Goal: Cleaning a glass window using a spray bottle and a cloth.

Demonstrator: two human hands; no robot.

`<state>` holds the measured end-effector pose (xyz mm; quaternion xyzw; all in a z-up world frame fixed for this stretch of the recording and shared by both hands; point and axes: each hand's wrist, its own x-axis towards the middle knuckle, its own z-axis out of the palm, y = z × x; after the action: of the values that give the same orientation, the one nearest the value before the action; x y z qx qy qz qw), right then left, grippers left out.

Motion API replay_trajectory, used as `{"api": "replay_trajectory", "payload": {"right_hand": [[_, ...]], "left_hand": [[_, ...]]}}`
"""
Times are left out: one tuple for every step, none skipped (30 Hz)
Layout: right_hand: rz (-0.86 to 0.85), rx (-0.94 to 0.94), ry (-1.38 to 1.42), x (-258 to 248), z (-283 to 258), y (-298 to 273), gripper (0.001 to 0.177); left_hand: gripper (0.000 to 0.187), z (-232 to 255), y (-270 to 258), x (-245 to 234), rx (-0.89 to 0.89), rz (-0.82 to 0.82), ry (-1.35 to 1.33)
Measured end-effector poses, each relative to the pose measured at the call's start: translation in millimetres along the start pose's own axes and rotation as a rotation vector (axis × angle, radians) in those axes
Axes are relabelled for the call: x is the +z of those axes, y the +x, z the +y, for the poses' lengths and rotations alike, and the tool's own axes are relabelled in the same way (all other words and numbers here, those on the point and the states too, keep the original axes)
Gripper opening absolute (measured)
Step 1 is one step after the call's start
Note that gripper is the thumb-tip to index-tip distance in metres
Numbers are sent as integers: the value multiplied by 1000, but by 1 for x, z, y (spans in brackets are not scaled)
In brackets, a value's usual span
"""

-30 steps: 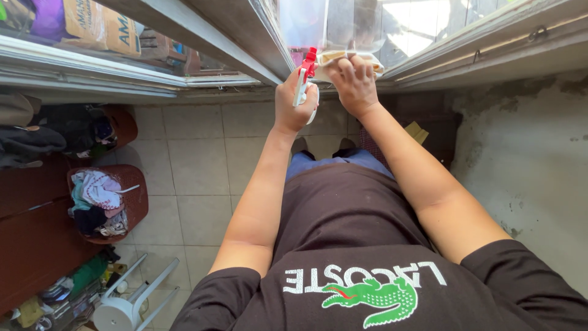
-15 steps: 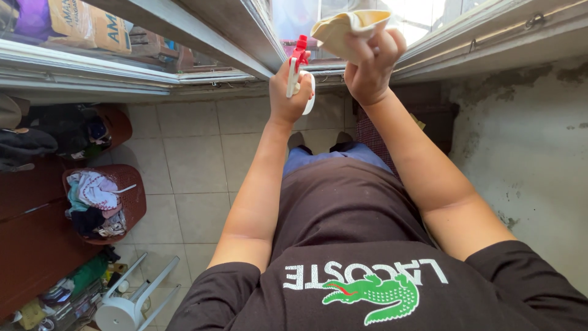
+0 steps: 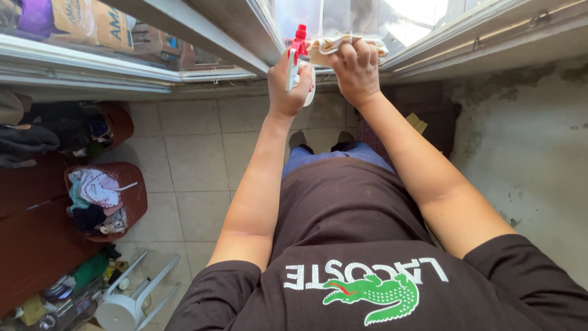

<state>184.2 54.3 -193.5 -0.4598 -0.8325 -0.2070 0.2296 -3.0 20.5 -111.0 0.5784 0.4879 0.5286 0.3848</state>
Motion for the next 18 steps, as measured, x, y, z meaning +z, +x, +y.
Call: {"api": "replay_trajectory", "payload": {"right_hand": [[-2, -2, 5, 4, 0, -4, 43], [-34, -3, -4, 8, 0, -8, 39], [-70, -4, -14, 11, -1, -13, 35], [-76, -7, -9, 9, -2, -11, 35], [-66, -1, 22, 6, -2, -9, 36], [-55, 6, 53, 2, -1, -7, 37], [-54, 7, 51, 0, -1, -7, 37], [-49, 28, 62, -3, -1, -7, 39], [-45, 50, 75, -7, -2, -7, 41], [-46, 53, 73, -13, 0, -7, 41], [-1, 53, 108, -18, 1, -5, 40], [44, 53, 143, -23, 2, -4, 39], [44, 54, 141, -26, 4, 1, 39], [137, 59, 156, -28, 6, 6, 36], [227, 62, 173, -32, 8, 8, 32], [224, 62, 173, -37, 9, 11, 32], [251, 82, 231, -43, 9, 14, 37], [279, 102, 289, -48, 10, 17, 42]], "left_hand": [[39, 1, 0, -1, -4, 3, 3], [41, 2, 1, -3, 5, -2, 12], [42, 3, -1, -3, 11, -9, 19], [42, 2, -1, -5, 3, -7, 20], [41, 1, -1, -5, 21, 3, 10], [40, 0, -2, -5, 38, 13, 0], [40, -2, -3, -5, 40, 11, -1], [40, -4, -3, -6, 20, 0, -30], [41, -6, -5, -6, -1, -12, -59], [41, -6, -5, -6, -1, -15, -60], [40, -7, -5, -6, -7, -17, -66], [40, -8, -5, -7, -12, -19, -73], [40, -8, -4, -7, -11, -20, -74], [40, -9, -4, -8, -18, -25, -75], [41, -9, -5, -8, -27, -29, -76], [41, -8, -4, -7, -30, -29, -78], [41, -7, -3, -6, -17, -17, -69], [41, -6, -2, -5, -3, -4, -60]]}}
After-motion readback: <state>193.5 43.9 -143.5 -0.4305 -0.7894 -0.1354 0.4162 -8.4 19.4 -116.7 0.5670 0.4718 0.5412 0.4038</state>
